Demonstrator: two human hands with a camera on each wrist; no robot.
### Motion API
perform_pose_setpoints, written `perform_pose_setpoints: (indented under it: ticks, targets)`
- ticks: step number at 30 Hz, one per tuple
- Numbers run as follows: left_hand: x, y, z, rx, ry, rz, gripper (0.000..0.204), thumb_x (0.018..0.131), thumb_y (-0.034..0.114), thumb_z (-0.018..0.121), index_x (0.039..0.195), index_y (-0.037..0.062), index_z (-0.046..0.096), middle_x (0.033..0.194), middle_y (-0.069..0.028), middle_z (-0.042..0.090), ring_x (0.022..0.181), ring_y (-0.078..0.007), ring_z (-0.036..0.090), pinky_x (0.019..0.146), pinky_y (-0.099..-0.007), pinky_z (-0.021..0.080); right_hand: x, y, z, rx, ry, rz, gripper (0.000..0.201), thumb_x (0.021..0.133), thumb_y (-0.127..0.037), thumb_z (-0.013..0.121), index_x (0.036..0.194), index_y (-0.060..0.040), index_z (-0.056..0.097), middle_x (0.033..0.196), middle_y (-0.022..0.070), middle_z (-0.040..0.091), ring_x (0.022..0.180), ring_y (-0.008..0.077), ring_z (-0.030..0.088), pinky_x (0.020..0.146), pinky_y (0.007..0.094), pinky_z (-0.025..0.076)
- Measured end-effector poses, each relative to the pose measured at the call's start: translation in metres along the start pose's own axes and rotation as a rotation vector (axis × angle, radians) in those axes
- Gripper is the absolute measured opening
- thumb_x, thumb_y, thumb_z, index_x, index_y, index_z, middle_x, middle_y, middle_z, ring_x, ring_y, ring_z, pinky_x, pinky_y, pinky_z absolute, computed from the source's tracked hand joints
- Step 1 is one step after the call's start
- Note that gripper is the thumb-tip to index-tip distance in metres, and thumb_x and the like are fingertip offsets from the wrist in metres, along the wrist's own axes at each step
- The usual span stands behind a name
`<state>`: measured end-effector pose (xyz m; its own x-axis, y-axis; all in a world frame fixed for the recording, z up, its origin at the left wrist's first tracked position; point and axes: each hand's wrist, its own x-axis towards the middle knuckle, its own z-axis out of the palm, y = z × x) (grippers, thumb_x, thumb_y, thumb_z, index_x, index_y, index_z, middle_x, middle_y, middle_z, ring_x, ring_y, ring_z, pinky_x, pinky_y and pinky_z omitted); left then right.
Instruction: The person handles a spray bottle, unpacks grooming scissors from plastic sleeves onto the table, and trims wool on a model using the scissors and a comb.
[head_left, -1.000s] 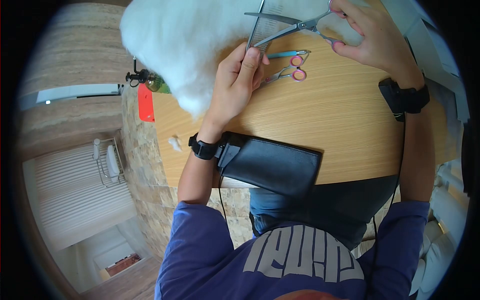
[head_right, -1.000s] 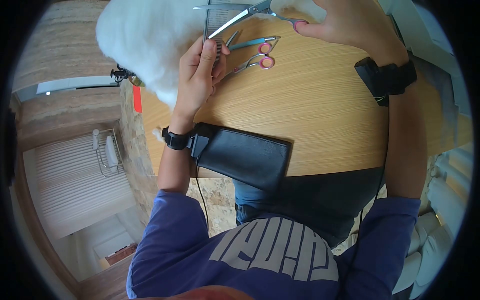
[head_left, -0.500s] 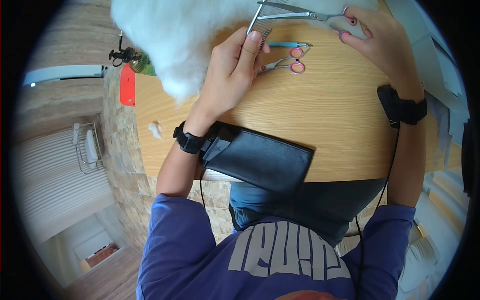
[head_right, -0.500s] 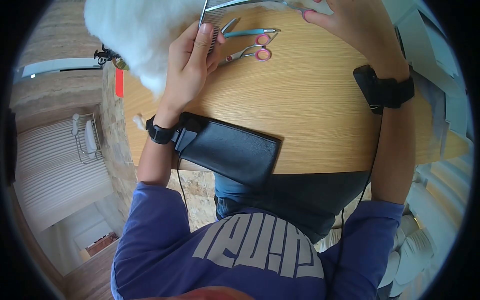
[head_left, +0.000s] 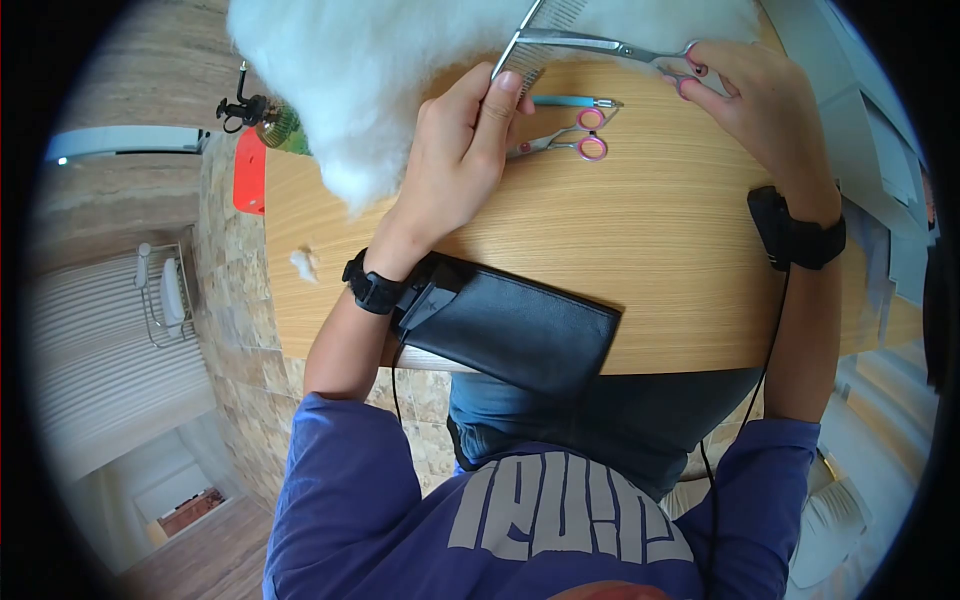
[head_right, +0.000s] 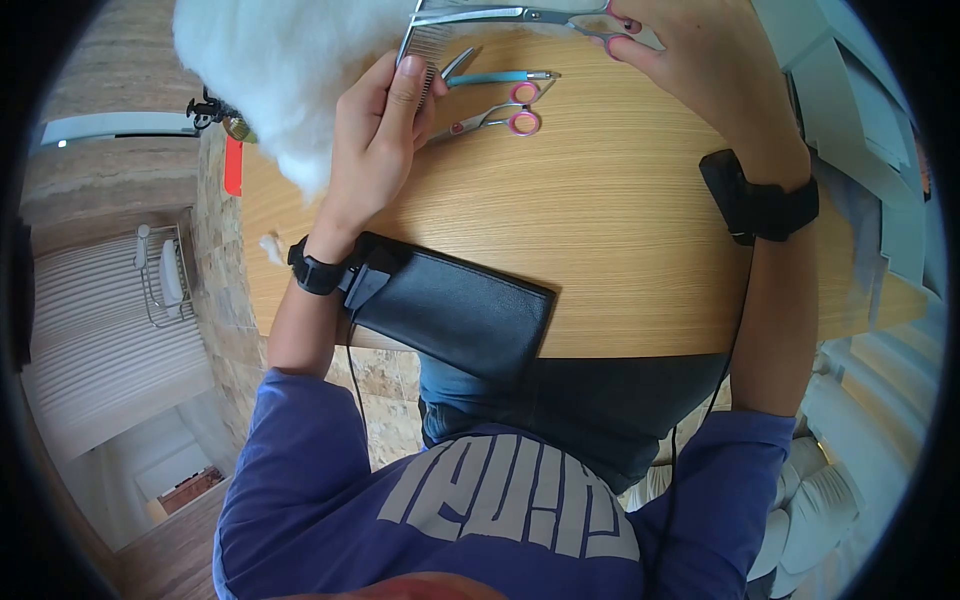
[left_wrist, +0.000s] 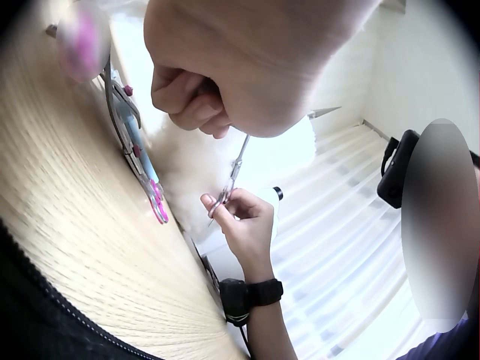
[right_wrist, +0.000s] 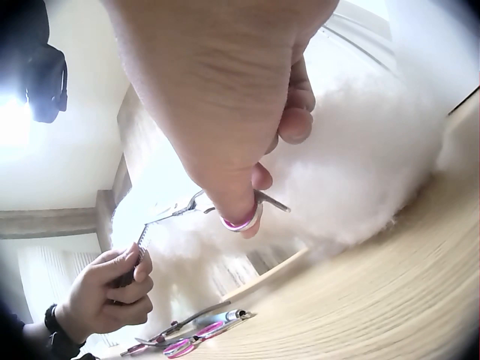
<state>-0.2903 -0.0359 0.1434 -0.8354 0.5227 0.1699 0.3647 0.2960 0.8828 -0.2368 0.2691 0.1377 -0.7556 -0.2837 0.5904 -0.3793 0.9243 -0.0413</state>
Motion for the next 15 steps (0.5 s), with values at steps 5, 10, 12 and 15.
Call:
perform_pose_setpoints:
  ticks: [5, 10, 12, 15]
  targets:
    - [0.0, 0.0, -0.001, 0.038, 0.021, 0.023, 0.039, 0.111, 0.028, 0.048, 0.089, 0.0003, 0.065, 0.056, -0.0026, 0.048, 0.052, -0.0099, 0.045, 0.053, -0.0305, 0.042, 0.001, -0.002, 0.002, 0.014, 0.029, 0.003, 0.026, 0.081, -0.02, 0.084, 0.099, -0.0056, 0.072, 0.084, 0.0077, 0.07, 0.06, 0.0236, 0.055, 0.06, 0.0343, 0.047]
    - [-0.001, -0.003, 0.0, 0.033, 0.026, 0.038, 0.038, 0.112, 0.03, 0.047, 0.092, 0.0011, 0.064, 0.059, 0.0016, 0.045, 0.054, -0.006, 0.04, 0.052, -0.026, 0.036, 0.006, -0.013, -0.011, 0.011, -0.01, -0.016, 0.03, 0.078, -0.021, 0.086, 0.095, -0.0051, 0.068, 0.077, 0.0063, 0.064, 0.057, 0.0213, 0.051, 0.056, 0.0342, 0.043]
    - [-0.001, -0.003, 0.0, 0.034, 0.015, 0.043, 0.038, 0.113, 0.031, 0.045, 0.096, 0.0018, 0.063, 0.063, 0.0061, 0.043, 0.056, -0.002, 0.035, 0.051, -0.0219, 0.029, 0.011, -0.024, -0.016, 0.09, 0.03, 0.038, 0.036, 0.075, -0.023, 0.088, 0.097, -0.0062, 0.066, 0.072, 0.0054, 0.059, 0.058, 0.0211, 0.049, 0.056, 0.0351, 0.04]
    - [0.0, -0.003, -0.001, 0.076, 0.037, 0.051, 0.038, 0.111, 0.028, 0.049, 0.089, 0.0003, 0.065, 0.056, -0.0034, 0.05, 0.052, -0.01, 0.046, 0.053, -0.0301, 0.042, 0.023, -0.032, -0.029, 0.038, -0.032, 0.081, 0.034, 0.07, -0.03, 0.085, 0.086, -0.0066, 0.064, 0.076, 0.0146, 0.067, 0.072, 0.0347, 0.067, 0.066, 0.0426, 0.051]
